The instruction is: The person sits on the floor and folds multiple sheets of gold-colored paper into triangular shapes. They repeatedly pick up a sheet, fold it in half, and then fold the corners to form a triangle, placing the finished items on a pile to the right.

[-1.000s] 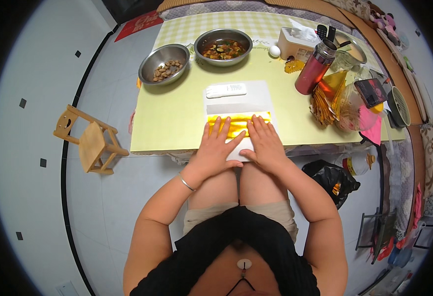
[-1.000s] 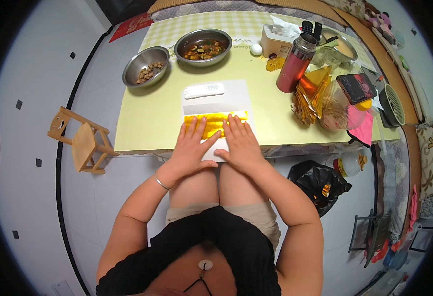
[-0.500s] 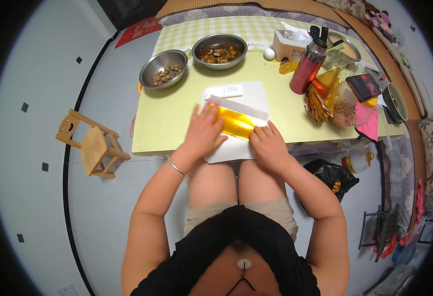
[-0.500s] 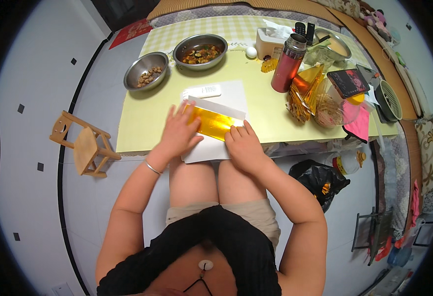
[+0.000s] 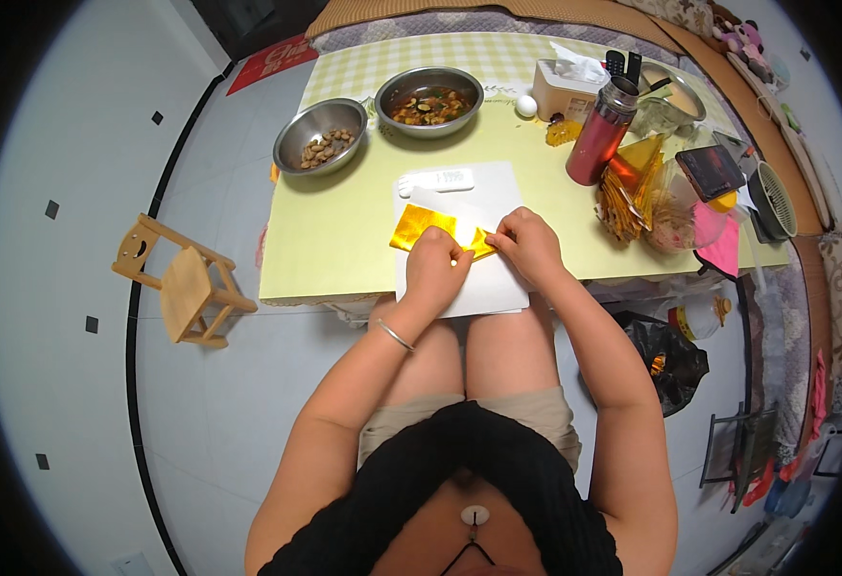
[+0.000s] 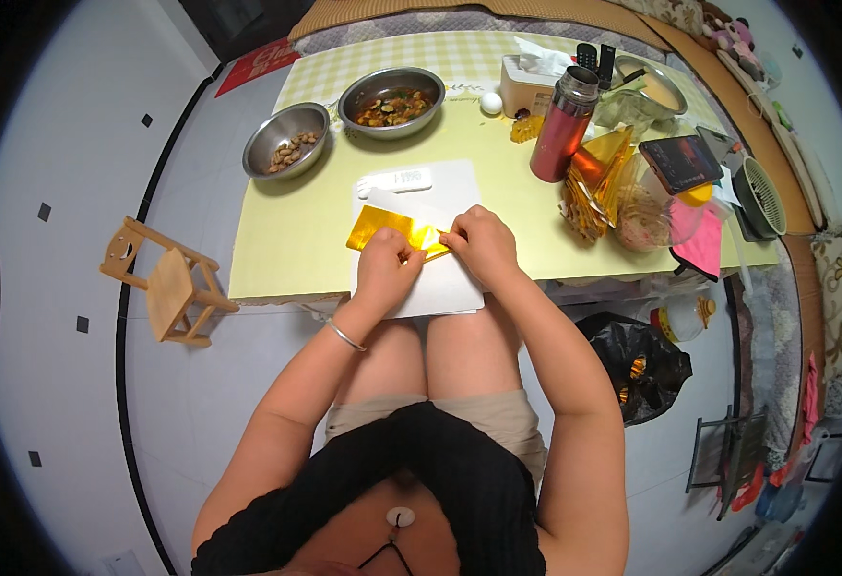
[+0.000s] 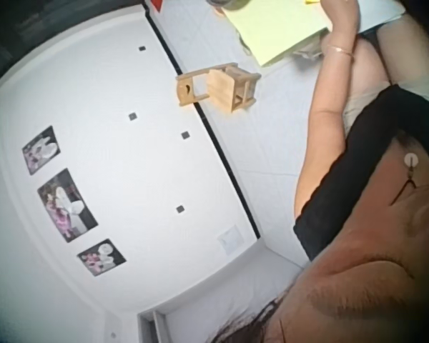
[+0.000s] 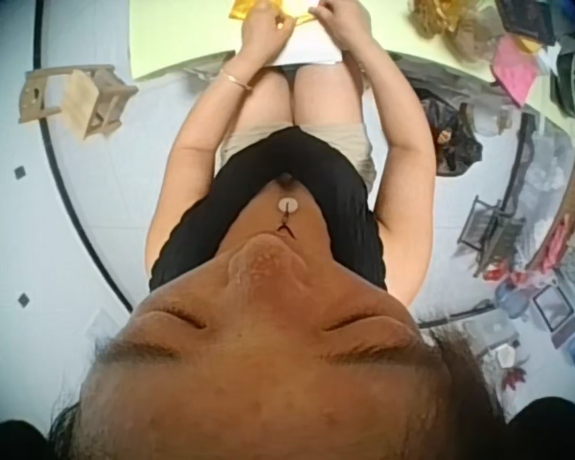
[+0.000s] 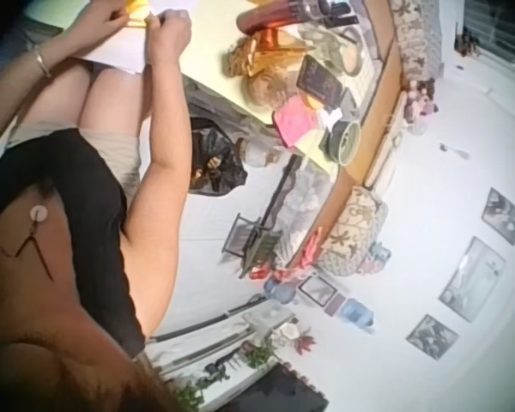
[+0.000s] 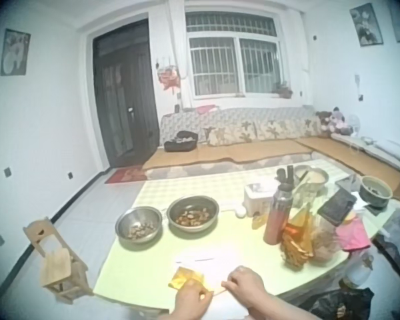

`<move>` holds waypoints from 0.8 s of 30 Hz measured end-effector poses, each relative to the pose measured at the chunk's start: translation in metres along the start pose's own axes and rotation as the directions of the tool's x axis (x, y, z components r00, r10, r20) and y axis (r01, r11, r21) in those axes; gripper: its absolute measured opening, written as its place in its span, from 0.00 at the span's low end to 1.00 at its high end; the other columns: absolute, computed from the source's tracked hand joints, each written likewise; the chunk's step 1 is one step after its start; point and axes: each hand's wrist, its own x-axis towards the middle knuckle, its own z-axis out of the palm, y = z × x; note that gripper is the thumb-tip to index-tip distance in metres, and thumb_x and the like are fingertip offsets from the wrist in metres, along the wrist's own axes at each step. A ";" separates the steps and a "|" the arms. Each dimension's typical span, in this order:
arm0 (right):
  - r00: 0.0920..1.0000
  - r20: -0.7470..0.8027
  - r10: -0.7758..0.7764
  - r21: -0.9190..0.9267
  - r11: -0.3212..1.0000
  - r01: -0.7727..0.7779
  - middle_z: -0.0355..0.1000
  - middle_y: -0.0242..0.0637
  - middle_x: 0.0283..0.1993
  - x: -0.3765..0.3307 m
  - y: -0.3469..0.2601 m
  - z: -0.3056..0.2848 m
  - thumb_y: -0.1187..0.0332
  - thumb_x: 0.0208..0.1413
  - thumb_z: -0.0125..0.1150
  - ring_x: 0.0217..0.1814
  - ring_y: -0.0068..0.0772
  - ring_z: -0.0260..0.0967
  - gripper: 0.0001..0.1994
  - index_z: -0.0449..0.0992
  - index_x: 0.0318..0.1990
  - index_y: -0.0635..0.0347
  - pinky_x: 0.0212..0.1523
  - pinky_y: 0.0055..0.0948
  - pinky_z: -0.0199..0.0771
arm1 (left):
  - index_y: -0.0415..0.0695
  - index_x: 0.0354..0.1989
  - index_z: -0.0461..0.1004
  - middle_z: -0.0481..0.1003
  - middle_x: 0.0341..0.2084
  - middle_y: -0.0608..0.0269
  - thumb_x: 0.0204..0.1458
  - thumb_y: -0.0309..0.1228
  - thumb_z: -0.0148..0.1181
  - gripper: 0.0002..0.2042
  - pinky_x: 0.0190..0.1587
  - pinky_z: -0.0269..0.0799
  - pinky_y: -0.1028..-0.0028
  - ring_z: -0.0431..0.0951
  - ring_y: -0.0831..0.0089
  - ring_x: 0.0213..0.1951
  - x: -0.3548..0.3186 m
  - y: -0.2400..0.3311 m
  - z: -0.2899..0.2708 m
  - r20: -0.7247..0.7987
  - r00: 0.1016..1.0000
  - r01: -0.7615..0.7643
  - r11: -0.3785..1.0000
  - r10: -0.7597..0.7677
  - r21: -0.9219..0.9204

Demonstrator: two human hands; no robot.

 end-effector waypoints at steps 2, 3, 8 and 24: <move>1.000 -0.016 0.012 -0.019 1.000 -0.012 0.73 0.37 0.34 0.001 -0.001 0.002 0.60 0.50 0.72 0.39 0.42 0.72 0.11 0.80 0.28 0.56 0.40 0.39 0.73 | 0.38 0.21 0.73 0.71 0.26 0.52 0.47 0.28 0.68 0.11 0.36 0.71 0.58 0.74 0.53 0.33 0.000 0.001 0.002 -0.016 1.000 0.005 1.000 -0.004 0.030; 1.000 -0.027 0.008 -0.031 0.999 -0.009 0.72 0.37 0.33 0.002 -0.001 0.004 0.60 0.50 0.73 0.39 0.41 0.72 0.11 0.80 0.28 0.57 0.39 0.39 0.73 | 0.38 0.21 0.73 0.72 0.26 0.51 0.47 0.28 0.68 0.11 0.36 0.71 0.58 0.74 0.53 0.33 0.000 0.001 0.004 -0.029 1.000 0.004 0.999 -0.003 0.052; 0.999 -0.042 0.020 -0.078 0.997 -0.023 0.74 0.39 0.37 0.000 -0.006 0.007 0.62 0.51 0.71 0.43 0.43 0.72 0.10 0.79 0.33 0.58 0.43 0.41 0.72 | 0.38 0.21 0.72 0.73 0.28 0.48 0.46 0.27 0.68 0.10 0.37 0.71 0.56 0.75 0.50 0.34 0.005 0.008 0.005 -0.035 0.998 0.047 0.990 -0.043 0.136; 0.901 0.265 -0.343 -0.276 0.868 0.412 0.48 0.63 0.77 -0.046 -0.012 0.021 0.40 0.53 0.64 0.80 0.63 0.42 0.46 0.60 0.72 0.60 0.78 0.55 0.40 | 0.37 0.24 0.73 0.72 0.27 0.47 0.49 0.28 0.66 0.09 0.34 0.71 0.57 0.75 0.49 0.31 0.004 -0.005 0.004 -0.023 0.999 -0.029 0.995 0.032 0.100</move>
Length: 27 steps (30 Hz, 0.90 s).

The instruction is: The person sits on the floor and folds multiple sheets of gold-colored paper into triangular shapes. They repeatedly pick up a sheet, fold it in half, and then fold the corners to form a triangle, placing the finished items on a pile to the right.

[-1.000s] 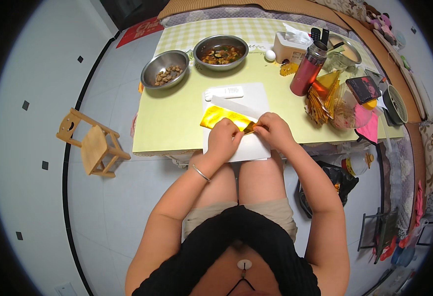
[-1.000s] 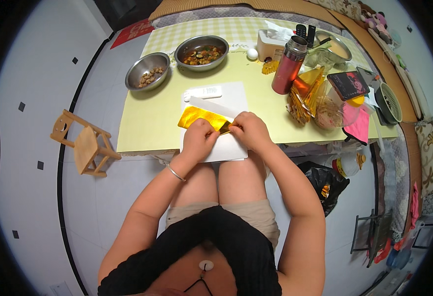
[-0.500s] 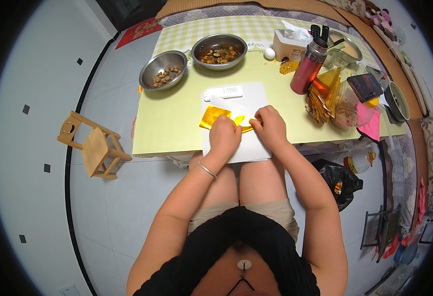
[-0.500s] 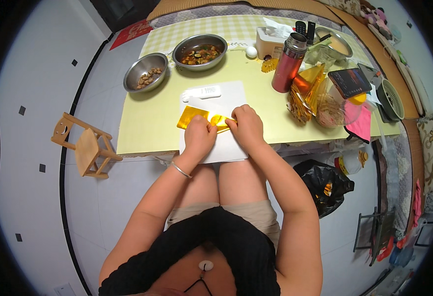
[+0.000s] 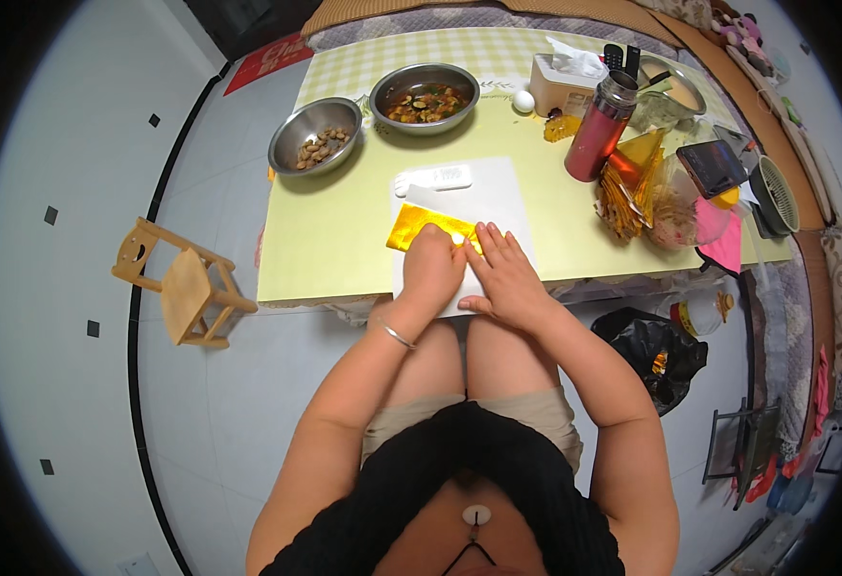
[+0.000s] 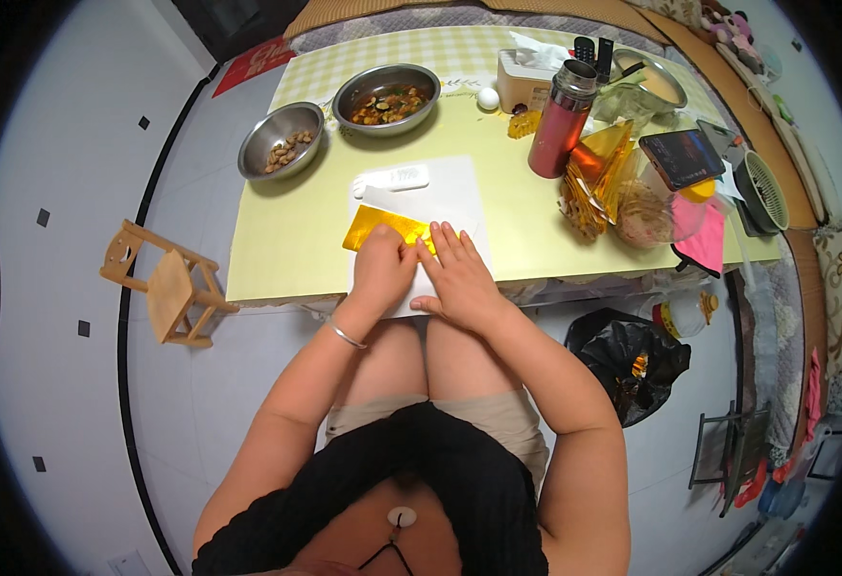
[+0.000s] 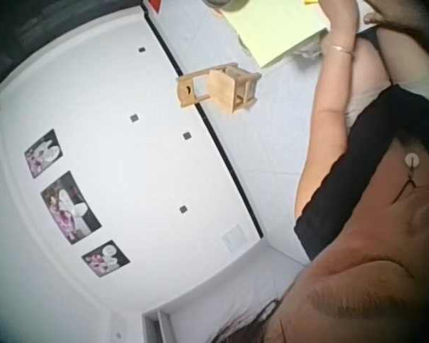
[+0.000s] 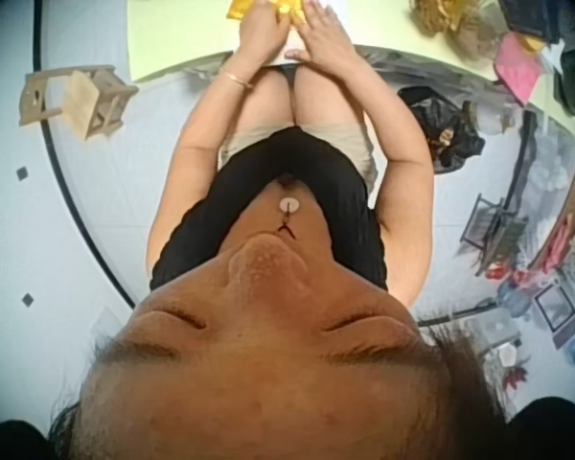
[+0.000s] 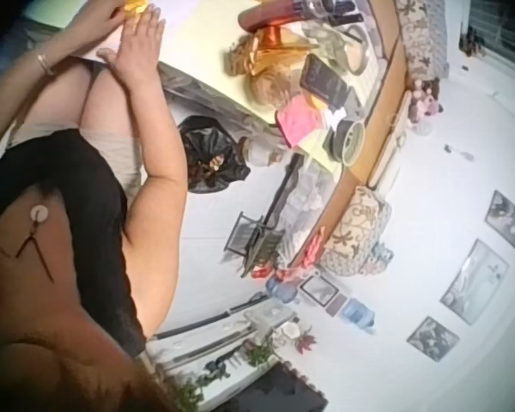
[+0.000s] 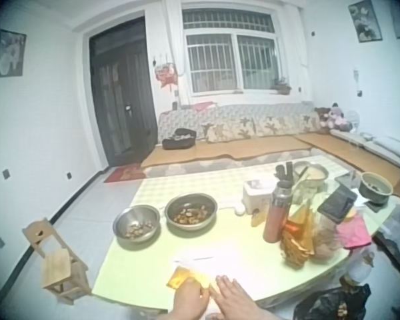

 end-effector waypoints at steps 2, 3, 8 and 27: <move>0.997 0.054 -0.057 0.001 0.998 0.057 0.46 0.64 0.77 -0.002 0.000 -0.014 0.37 0.51 0.64 0.80 0.66 0.40 0.45 0.60 0.73 0.50 0.77 0.61 0.37 | 0.39 0.29 0.74 0.73 0.29 0.50 0.46 0.29 0.68 0.09 0.36 0.72 0.59 0.76 0.51 0.33 -0.004 -0.006 -0.019 0.011 0.998 -0.065 0.998 0.065 0.001; 0.993 0.081 -0.082 0.004 0.997 0.082 0.45 0.64 0.77 -0.003 0.000 -0.019 0.36 0.51 0.64 0.81 0.67 0.39 0.45 0.61 0.74 0.45 0.76 0.64 0.36 | 0.39 0.32 0.75 0.74 0.32 0.52 0.45 0.29 0.68 0.10 0.38 0.72 0.59 0.76 0.52 0.35 -0.005 -0.010 -0.030 0.003 0.989 -0.150 0.989 0.150 -0.001; 0.965 0.163 -0.205 0.111 0.976 0.188 0.49 0.54 0.78 -0.002 0.024 -0.032 0.39 0.54 0.63 0.82 0.64 0.38 0.35 0.69 0.69 0.36 0.74 0.72 0.31 | 0.40 0.48 0.78 0.76 0.52 0.51 0.43 0.39 0.70 0.23 0.62 0.65 0.51 0.73 0.50 0.56 -0.015 -0.027 -0.085 0.173 0.869 -0.486 0.866 0.463 0.122; 0.895 -0.393 0.212 0.331 0.940 -0.078 0.75 0.47 0.50 0.011 -0.031 0.008 0.69 0.48 0.70 0.53 0.52 0.70 0.08 0.77 0.29 0.64 0.57 0.46 0.69 | 0.42 0.37 0.80 0.79 0.27 0.60 0.48 0.29 0.70 0.09 0.40 0.73 0.64 0.75 0.61 0.34 -0.009 -0.039 -0.060 0.097 0.994 -0.017 0.969 0.042 -0.248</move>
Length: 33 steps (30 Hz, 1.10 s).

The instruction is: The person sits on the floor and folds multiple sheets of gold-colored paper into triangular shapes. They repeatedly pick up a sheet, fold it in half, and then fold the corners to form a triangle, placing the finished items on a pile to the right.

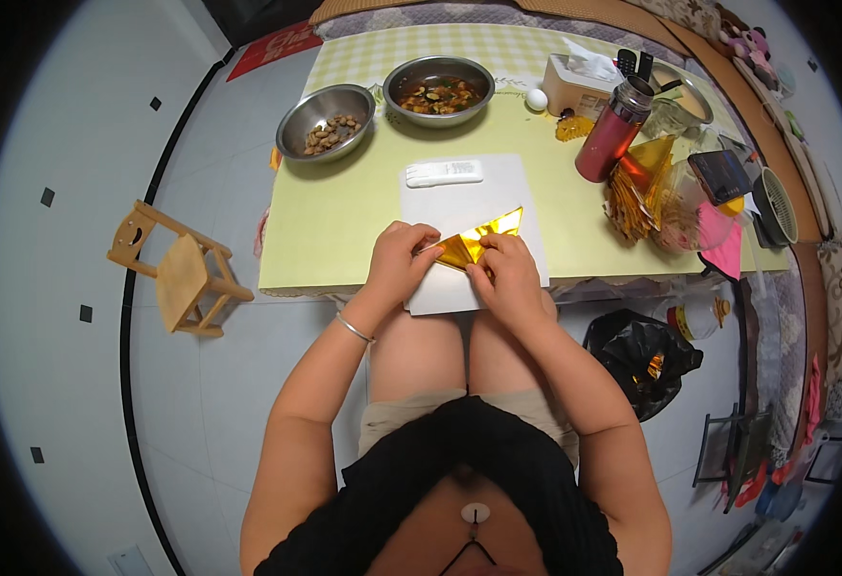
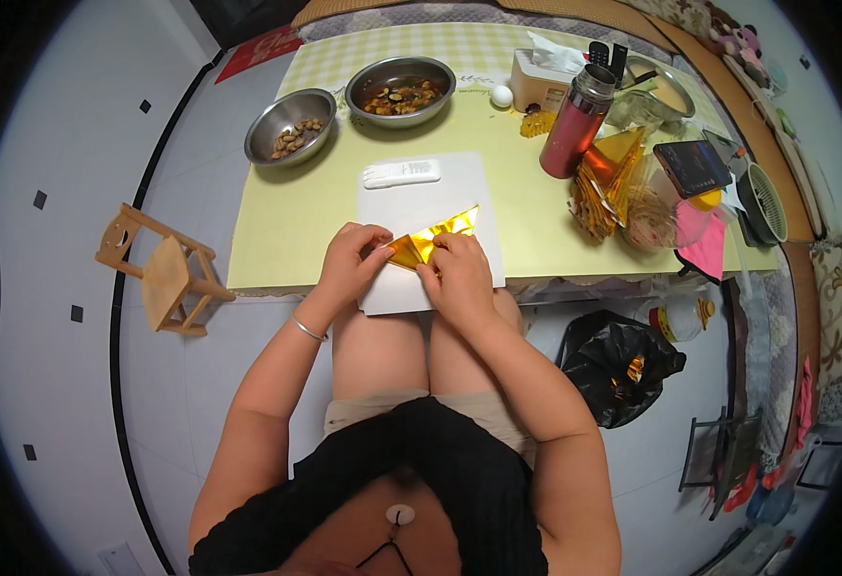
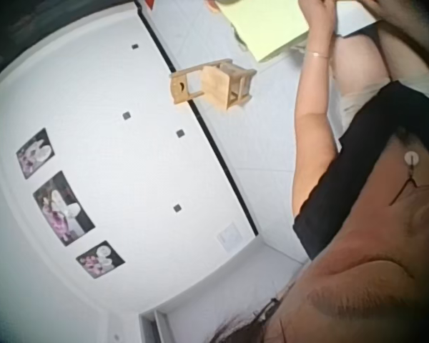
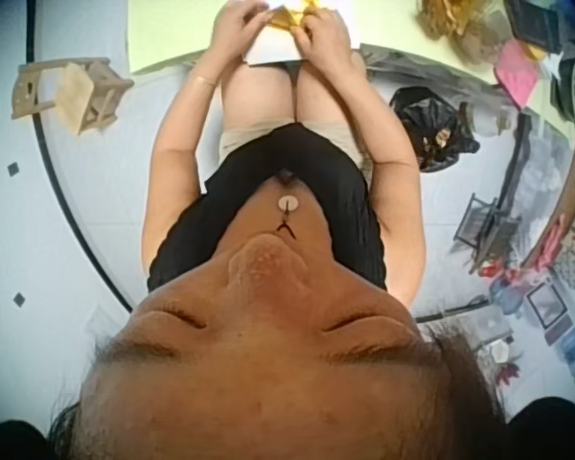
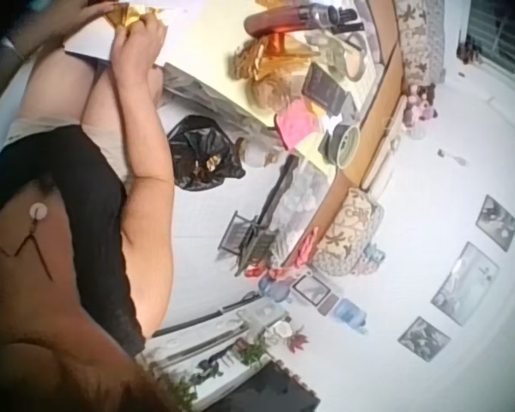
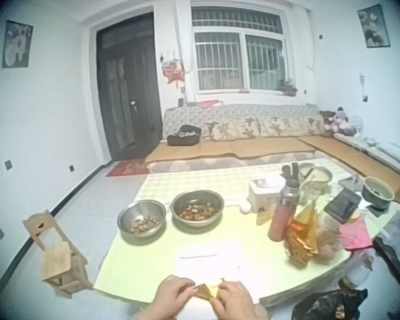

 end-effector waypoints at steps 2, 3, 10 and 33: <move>0.999 -0.033 0.029 -0.014 0.999 -0.029 0.75 0.48 0.50 0.001 -0.003 0.001 0.71 0.48 0.69 0.52 0.52 0.70 0.08 0.77 0.27 0.66 0.56 0.44 0.71 | 0.42 0.39 0.80 0.78 0.26 0.60 0.46 0.28 0.71 0.11 0.41 0.73 0.64 0.75 0.61 0.34 0.001 -0.001 0.004 -0.016 1.000 -0.016 0.998 0.017 0.061; 0.998 -0.046 0.030 -0.019 0.999 -0.031 0.76 0.49 0.50 0.001 -0.002 0.003 0.71 0.48 0.69 0.52 0.52 0.70 0.08 0.77 0.27 0.66 0.56 0.44 0.71 | 0.42 0.39 0.80 0.78 0.25 0.60 0.46 0.27 0.71 0.12 0.41 0.73 0.64 0.75 0.61 0.35 0.002 -0.002 0.006 -0.024 0.999 -0.023 0.996 0.025 0.092; 0.999 -0.040 0.027 -0.140 0.990 -0.033 0.73 0.44 0.49 0.002 -0.003 0.007 0.70 0.47 0.69 0.52 0.49 0.68 0.10 0.79 0.37 0.63 0.57 0.44 0.67 | 0.41 0.38 0.79 0.77 0.25 0.63 0.43 0.26 0.71 0.13 0.42 0.72 0.62 0.75 0.60 0.35 0.001 0.001 0.012 -0.028 0.999 0.043 0.989 -0.039 0.143; 0.998 0.050 -0.029 -0.166 0.985 0.037 0.72 0.44 0.57 0.038 0.030 -0.029 0.78 0.53 0.58 0.55 0.49 0.71 0.30 0.70 0.66 0.49 0.53 0.41 0.76 | 0.45 0.30 0.79 0.75 0.35 0.60 0.42 0.31 0.73 0.09 0.52 0.65 0.58 0.72 0.56 0.48 0.015 0.028 0.017 0.099 0.991 -0.126 0.888 0.091 0.443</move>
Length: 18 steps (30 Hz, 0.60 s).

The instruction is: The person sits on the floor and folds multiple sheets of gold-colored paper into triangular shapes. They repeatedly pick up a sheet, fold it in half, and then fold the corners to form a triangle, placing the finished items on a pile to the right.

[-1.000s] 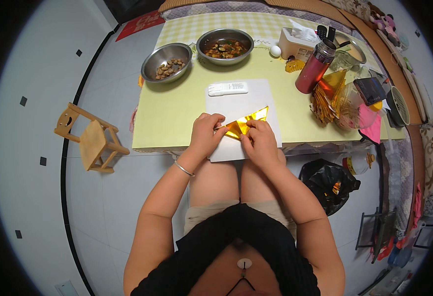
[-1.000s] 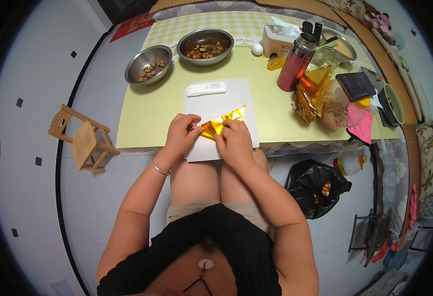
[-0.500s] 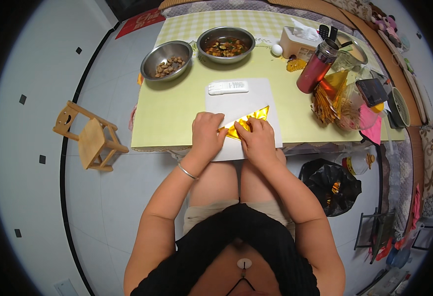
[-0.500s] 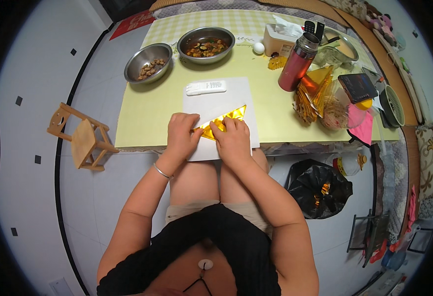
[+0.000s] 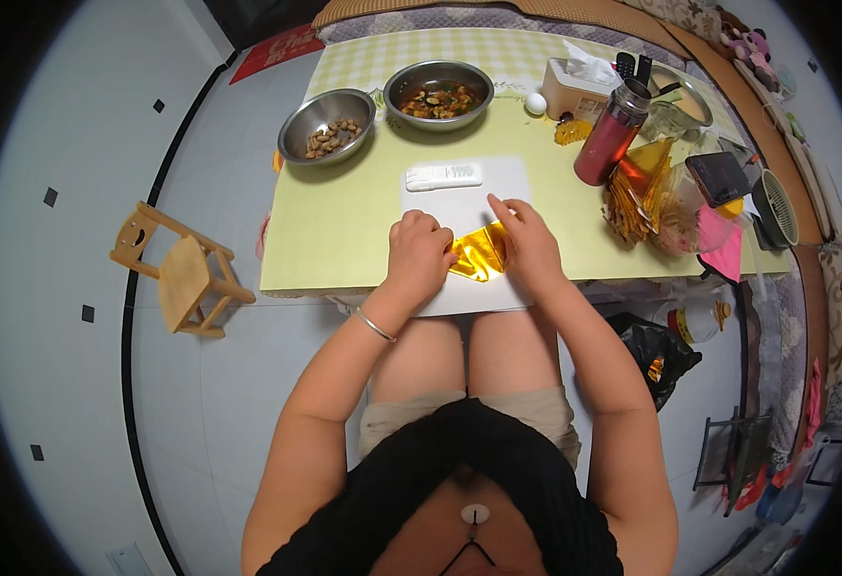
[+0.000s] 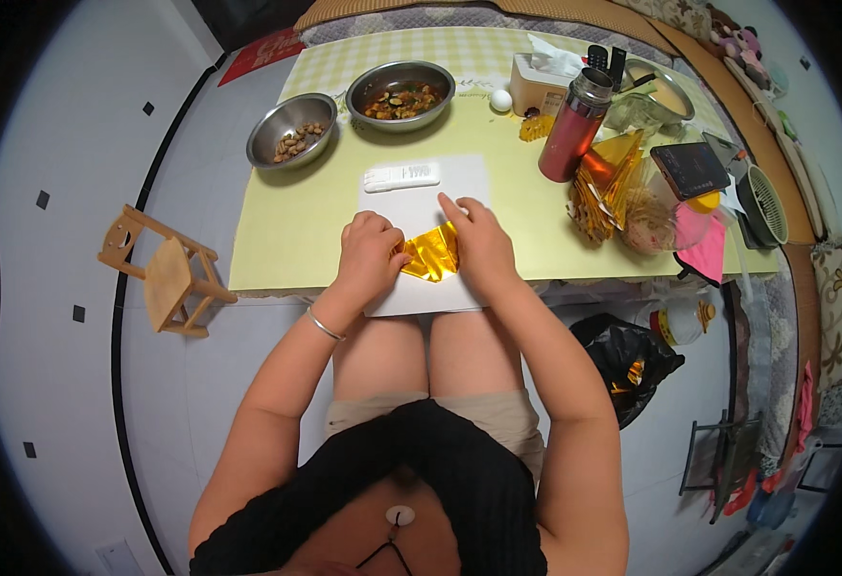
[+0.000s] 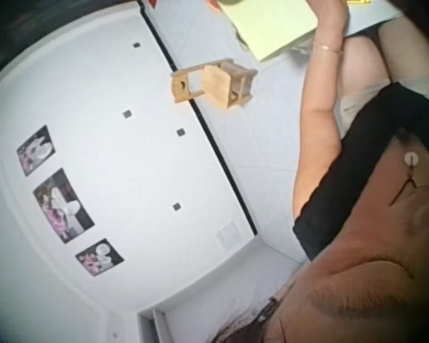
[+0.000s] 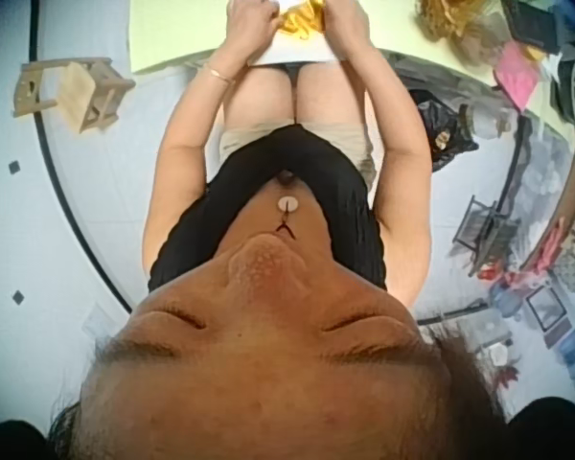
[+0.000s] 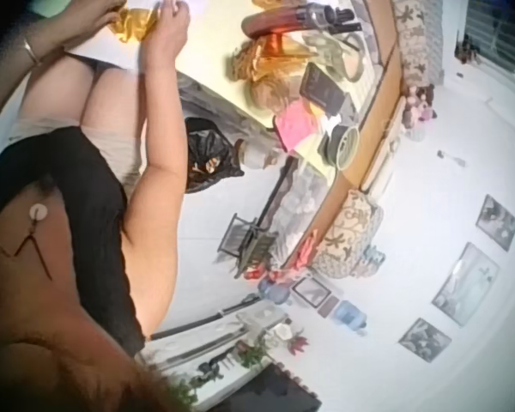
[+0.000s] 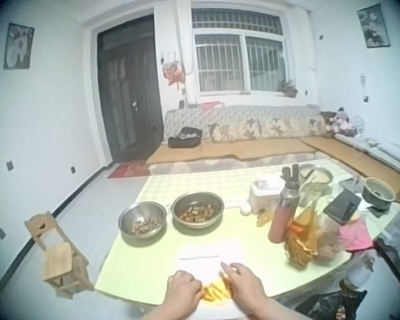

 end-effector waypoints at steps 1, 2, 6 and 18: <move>1.000 -0.008 -0.010 -0.006 1.000 0.010 0.71 0.45 0.59 0.002 0.008 0.000 0.77 0.54 0.58 0.58 0.49 0.70 0.29 0.70 0.66 0.51 0.55 0.41 0.75 | 0.46 0.31 0.79 0.75 0.37 0.59 0.41 0.30 0.73 0.10 0.54 0.64 0.57 0.71 0.55 0.50 0.000 0.002 0.000 0.008 1.000 0.028 1.000 -0.028 0.004; 1.000 -0.016 -0.020 -0.012 1.000 0.020 0.70 0.45 0.61 0.003 0.017 0.002 0.77 0.55 0.59 0.61 0.49 0.69 0.28 0.70 0.66 0.53 0.56 0.41 0.74 | 0.46 0.36 0.79 0.75 0.39 0.58 0.41 0.31 0.74 0.13 0.56 0.64 0.56 0.71 0.54 0.52 0.001 0.003 0.001 0.000 1.000 0.008 1.000 -0.008 0.025; 0.995 0.047 -0.087 -0.057 0.994 0.089 0.67 0.44 0.67 0.004 0.030 0.011 0.77 0.53 0.61 0.68 0.49 0.63 0.31 0.67 0.68 0.56 0.70 0.47 0.61 | 0.44 0.57 0.73 0.75 0.46 0.53 0.40 0.33 0.76 0.32 0.62 0.61 0.54 0.69 0.50 0.57 -0.001 0.002 0.009 -0.088 0.996 0.018 0.988 -0.004 0.156; 0.765 0.591 -0.254 -0.093 0.921 0.378 0.75 0.38 0.50 0.057 0.004 -0.016 0.76 0.48 0.62 0.63 0.41 0.67 0.25 0.76 0.57 0.56 0.76 0.45 0.53 | 0.39 0.26 0.78 0.76 0.33 0.52 0.46 0.31 0.67 0.08 0.49 0.69 0.57 0.74 0.56 0.39 0.004 0.012 0.004 0.031 0.998 -0.066 0.970 0.061 0.232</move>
